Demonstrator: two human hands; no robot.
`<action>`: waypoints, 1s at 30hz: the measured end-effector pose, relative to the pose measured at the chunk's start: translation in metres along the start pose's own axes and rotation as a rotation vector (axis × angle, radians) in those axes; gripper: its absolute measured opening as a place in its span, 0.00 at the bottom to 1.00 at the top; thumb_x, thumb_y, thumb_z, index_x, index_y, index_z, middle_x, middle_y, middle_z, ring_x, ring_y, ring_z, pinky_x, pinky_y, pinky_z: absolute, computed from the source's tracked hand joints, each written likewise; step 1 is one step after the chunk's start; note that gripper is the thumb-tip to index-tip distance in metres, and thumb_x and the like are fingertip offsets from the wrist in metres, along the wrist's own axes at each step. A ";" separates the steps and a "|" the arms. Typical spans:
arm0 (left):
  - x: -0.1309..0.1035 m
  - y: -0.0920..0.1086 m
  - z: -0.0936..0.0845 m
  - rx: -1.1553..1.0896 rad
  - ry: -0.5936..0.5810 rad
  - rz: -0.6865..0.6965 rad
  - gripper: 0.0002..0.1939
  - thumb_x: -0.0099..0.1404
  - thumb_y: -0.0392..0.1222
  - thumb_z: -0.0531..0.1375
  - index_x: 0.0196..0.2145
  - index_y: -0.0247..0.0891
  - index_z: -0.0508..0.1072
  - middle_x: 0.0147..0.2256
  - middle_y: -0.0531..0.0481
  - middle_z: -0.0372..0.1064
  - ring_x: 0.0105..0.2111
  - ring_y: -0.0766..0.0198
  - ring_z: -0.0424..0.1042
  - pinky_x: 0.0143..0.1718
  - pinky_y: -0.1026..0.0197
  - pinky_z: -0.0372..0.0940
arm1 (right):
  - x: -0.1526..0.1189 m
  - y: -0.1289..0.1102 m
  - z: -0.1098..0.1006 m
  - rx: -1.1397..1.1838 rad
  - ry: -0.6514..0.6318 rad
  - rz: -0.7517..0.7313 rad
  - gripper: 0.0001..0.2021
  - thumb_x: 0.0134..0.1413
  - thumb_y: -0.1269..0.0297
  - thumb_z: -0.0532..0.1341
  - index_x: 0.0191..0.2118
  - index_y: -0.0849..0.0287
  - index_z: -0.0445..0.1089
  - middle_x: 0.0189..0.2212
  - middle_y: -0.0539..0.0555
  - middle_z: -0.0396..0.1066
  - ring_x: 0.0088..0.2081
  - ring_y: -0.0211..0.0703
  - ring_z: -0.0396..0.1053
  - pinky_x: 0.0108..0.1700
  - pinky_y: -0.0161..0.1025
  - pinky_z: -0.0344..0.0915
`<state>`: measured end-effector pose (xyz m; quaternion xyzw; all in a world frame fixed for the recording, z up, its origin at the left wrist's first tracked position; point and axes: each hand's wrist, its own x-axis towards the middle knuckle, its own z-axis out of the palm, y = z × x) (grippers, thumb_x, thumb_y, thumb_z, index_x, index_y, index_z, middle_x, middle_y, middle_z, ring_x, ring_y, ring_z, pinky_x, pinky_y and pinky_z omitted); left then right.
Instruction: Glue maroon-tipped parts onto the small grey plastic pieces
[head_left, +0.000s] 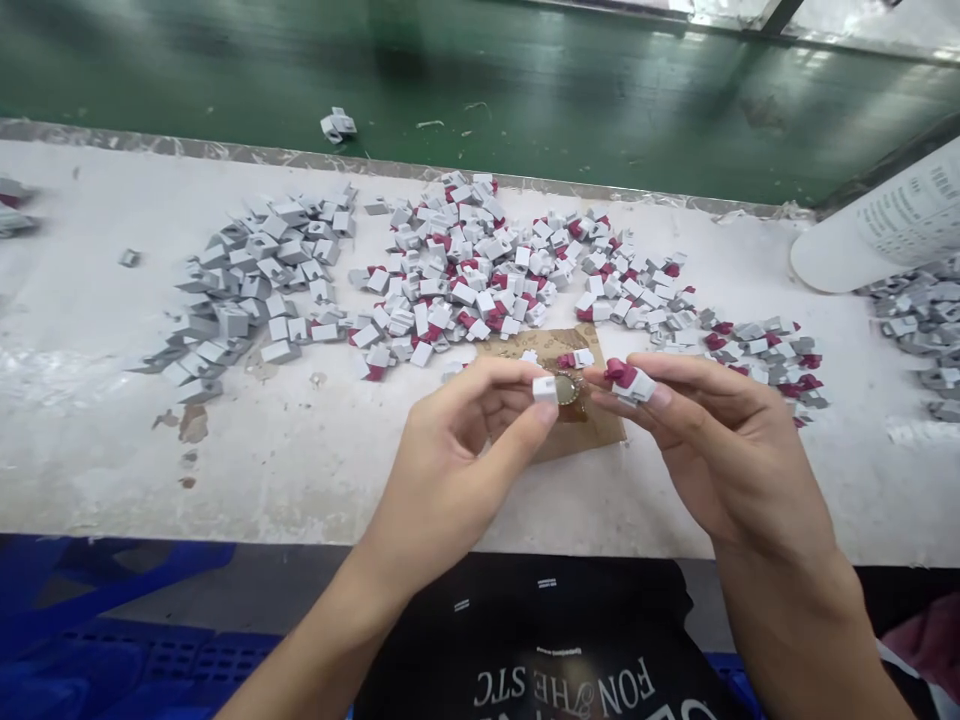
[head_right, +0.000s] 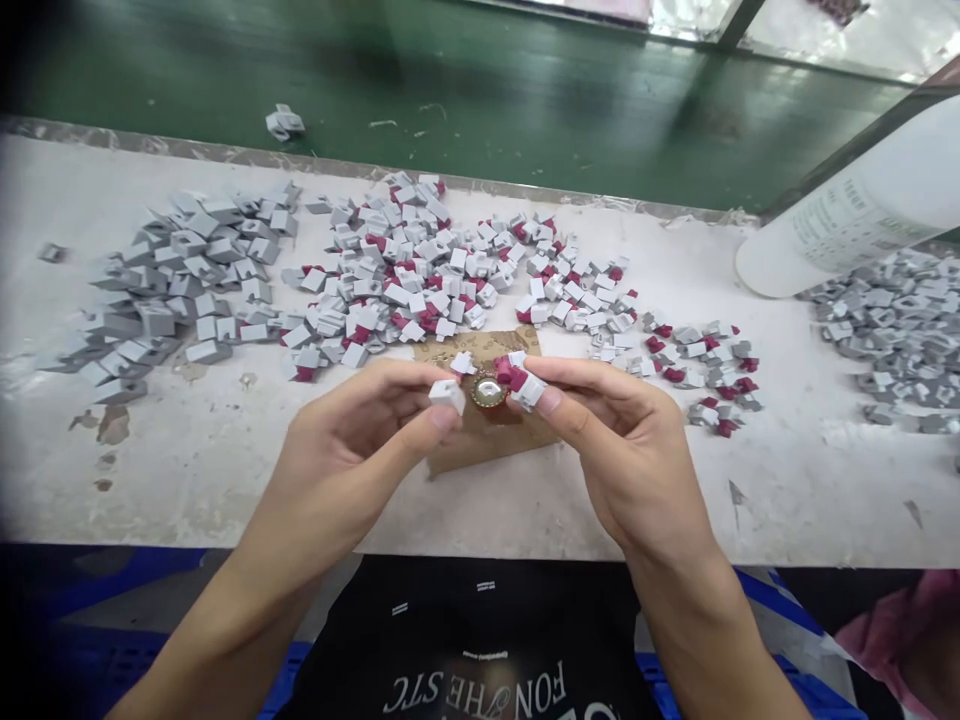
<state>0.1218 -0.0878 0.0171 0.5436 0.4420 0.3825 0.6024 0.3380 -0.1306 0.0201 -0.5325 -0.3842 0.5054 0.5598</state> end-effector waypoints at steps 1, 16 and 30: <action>0.005 0.001 0.005 -0.052 -0.023 0.005 0.06 0.78 0.44 0.72 0.49 0.44 0.84 0.45 0.50 0.87 0.45 0.59 0.87 0.48 0.59 0.83 | 0.001 0.000 0.000 0.031 -0.002 0.017 0.05 0.70 0.61 0.78 0.48 0.45 0.91 0.48 0.50 0.92 0.51 0.50 0.90 0.60 0.45 0.86; 0.016 0.004 0.016 -0.048 -0.119 0.040 0.06 0.77 0.39 0.72 0.50 0.44 0.87 0.50 0.49 0.87 0.50 0.56 0.87 0.57 0.54 0.83 | -0.001 0.003 -0.005 -0.026 -0.008 -0.010 0.08 0.70 0.65 0.76 0.49 0.43 0.91 0.48 0.51 0.91 0.51 0.51 0.89 0.55 0.50 0.88; 0.026 0.026 0.006 0.293 -0.309 0.128 0.07 0.81 0.41 0.67 0.50 0.49 0.85 0.48 0.49 0.86 0.50 0.54 0.85 0.49 0.53 0.81 | -0.003 -0.008 -0.008 -0.174 -0.110 -0.122 0.09 0.73 0.66 0.73 0.51 0.45 0.91 0.44 0.54 0.89 0.46 0.48 0.85 0.46 0.43 0.85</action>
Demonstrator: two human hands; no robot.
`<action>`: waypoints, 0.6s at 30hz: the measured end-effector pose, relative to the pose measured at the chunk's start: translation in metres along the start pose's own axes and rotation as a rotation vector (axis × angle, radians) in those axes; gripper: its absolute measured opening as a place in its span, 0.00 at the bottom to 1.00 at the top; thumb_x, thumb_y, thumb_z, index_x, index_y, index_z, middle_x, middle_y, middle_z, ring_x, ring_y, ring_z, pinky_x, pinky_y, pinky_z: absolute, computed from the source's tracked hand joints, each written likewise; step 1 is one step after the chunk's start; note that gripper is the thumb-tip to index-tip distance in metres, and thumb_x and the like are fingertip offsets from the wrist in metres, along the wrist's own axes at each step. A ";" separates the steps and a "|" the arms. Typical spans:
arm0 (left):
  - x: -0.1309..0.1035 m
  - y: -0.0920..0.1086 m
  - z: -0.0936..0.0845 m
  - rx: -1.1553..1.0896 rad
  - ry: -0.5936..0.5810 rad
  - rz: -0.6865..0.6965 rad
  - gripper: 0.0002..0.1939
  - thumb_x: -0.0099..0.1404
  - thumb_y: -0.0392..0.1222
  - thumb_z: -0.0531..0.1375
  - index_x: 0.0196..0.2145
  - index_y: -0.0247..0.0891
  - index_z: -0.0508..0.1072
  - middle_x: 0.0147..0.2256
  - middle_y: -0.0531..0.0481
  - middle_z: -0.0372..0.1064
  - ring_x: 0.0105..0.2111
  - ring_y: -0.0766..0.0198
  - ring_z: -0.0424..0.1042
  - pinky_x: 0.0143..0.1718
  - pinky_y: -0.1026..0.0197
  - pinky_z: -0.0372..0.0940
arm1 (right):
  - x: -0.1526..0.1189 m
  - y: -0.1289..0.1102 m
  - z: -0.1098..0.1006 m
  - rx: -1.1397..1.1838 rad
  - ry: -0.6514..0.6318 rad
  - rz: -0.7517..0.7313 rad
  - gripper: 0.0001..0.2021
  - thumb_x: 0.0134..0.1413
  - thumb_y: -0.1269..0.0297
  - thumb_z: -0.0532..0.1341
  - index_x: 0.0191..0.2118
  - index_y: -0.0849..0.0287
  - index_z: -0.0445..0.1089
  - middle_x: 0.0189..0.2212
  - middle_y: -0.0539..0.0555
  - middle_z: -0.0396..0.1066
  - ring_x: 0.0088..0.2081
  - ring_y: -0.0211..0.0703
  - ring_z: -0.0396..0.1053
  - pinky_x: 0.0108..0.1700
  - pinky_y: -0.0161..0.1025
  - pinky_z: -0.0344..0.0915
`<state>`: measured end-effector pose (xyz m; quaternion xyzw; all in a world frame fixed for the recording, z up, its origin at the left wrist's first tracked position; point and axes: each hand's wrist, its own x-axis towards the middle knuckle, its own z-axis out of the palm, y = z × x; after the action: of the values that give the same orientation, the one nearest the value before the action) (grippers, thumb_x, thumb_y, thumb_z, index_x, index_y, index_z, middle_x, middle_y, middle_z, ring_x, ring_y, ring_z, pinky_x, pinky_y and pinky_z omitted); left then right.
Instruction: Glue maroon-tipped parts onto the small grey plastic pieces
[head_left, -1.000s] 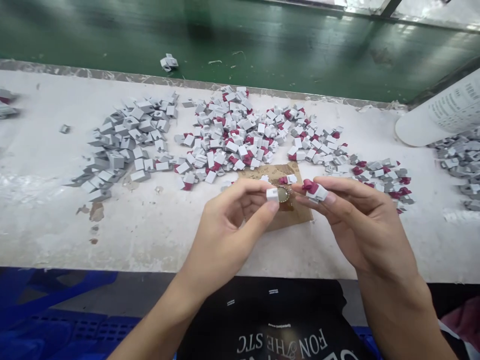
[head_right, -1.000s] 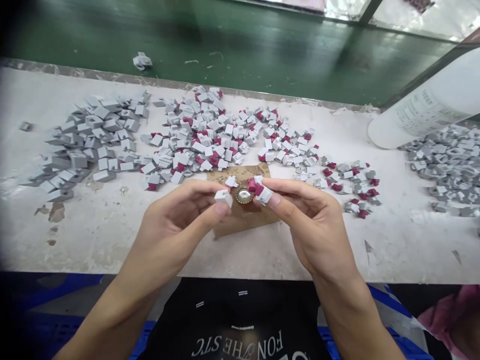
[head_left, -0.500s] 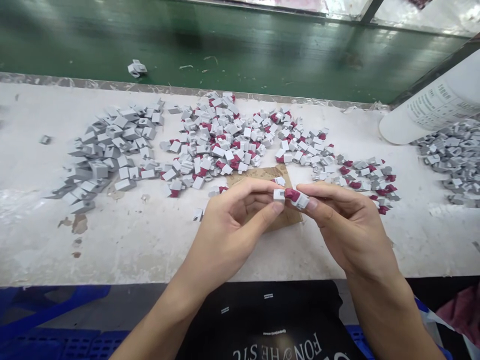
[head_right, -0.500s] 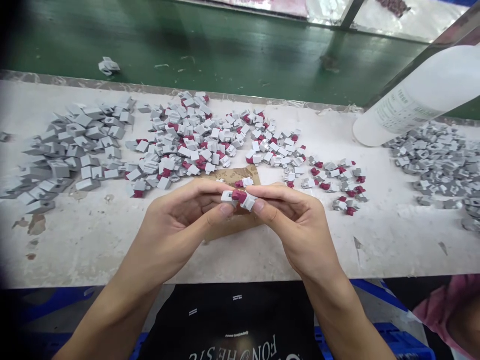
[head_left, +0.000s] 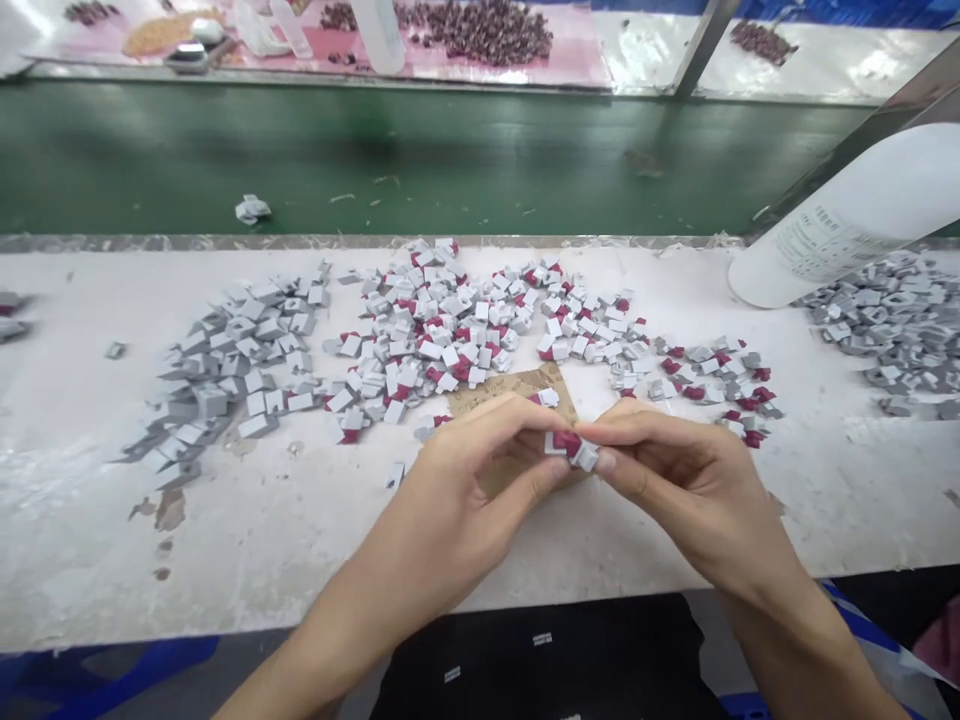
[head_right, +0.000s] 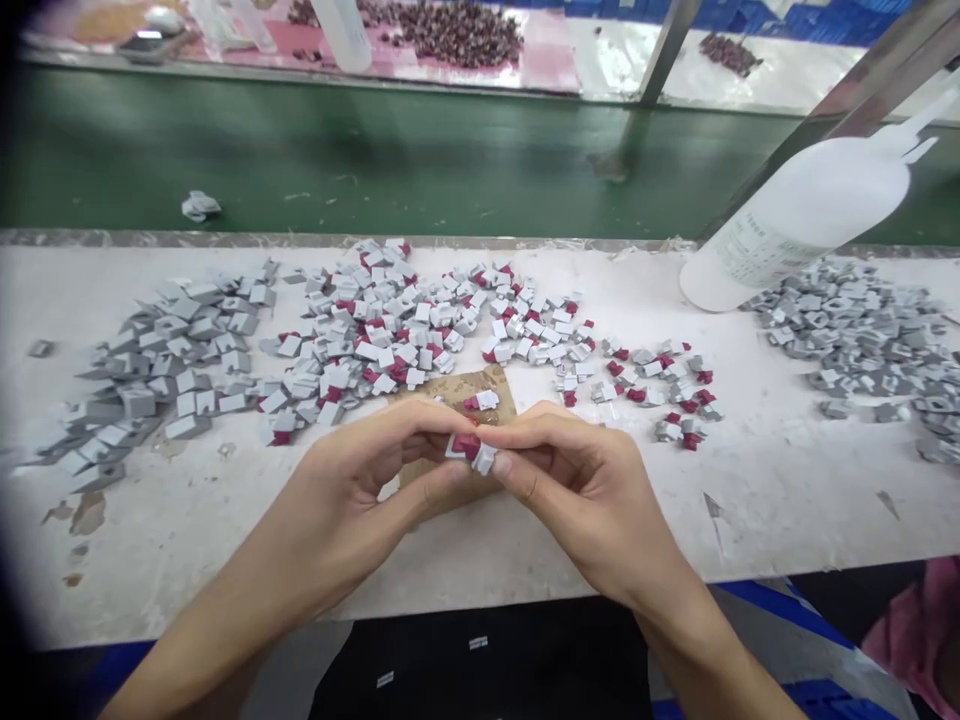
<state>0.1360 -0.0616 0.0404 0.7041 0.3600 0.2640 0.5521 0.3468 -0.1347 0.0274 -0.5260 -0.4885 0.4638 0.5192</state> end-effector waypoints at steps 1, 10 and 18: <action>0.006 0.002 -0.003 0.028 -0.036 -0.015 0.07 0.81 0.41 0.66 0.50 0.49 0.85 0.47 0.49 0.86 0.47 0.54 0.85 0.47 0.53 0.81 | 0.001 0.000 -0.002 -0.020 -0.010 0.005 0.10 0.74 0.65 0.72 0.53 0.45 0.90 0.46 0.55 0.89 0.47 0.49 0.86 0.48 0.44 0.85; 0.136 0.010 -0.062 0.489 0.304 -0.087 0.13 0.73 0.42 0.70 0.49 0.30 0.87 0.42 0.45 0.85 0.48 0.48 0.85 0.54 0.40 0.79 | 0.024 0.003 -0.095 -0.743 0.512 -0.035 0.13 0.72 0.55 0.69 0.55 0.50 0.87 0.50 0.60 0.87 0.46 0.57 0.85 0.45 0.53 0.84; 0.246 -0.005 -0.096 0.492 0.448 -0.280 0.22 0.74 0.50 0.72 0.48 0.21 0.83 0.56 0.38 0.84 0.63 0.33 0.79 0.60 0.32 0.75 | 0.054 0.031 -0.126 -1.090 0.351 0.017 0.20 0.68 0.47 0.68 0.54 0.54 0.89 0.54 0.65 0.83 0.63 0.71 0.71 0.65 0.69 0.69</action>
<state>0.2091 0.1917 0.0535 0.6845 0.6179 0.2387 0.3044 0.4779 -0.0916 0.0019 -0.7907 -0.5594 0.0547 0.2427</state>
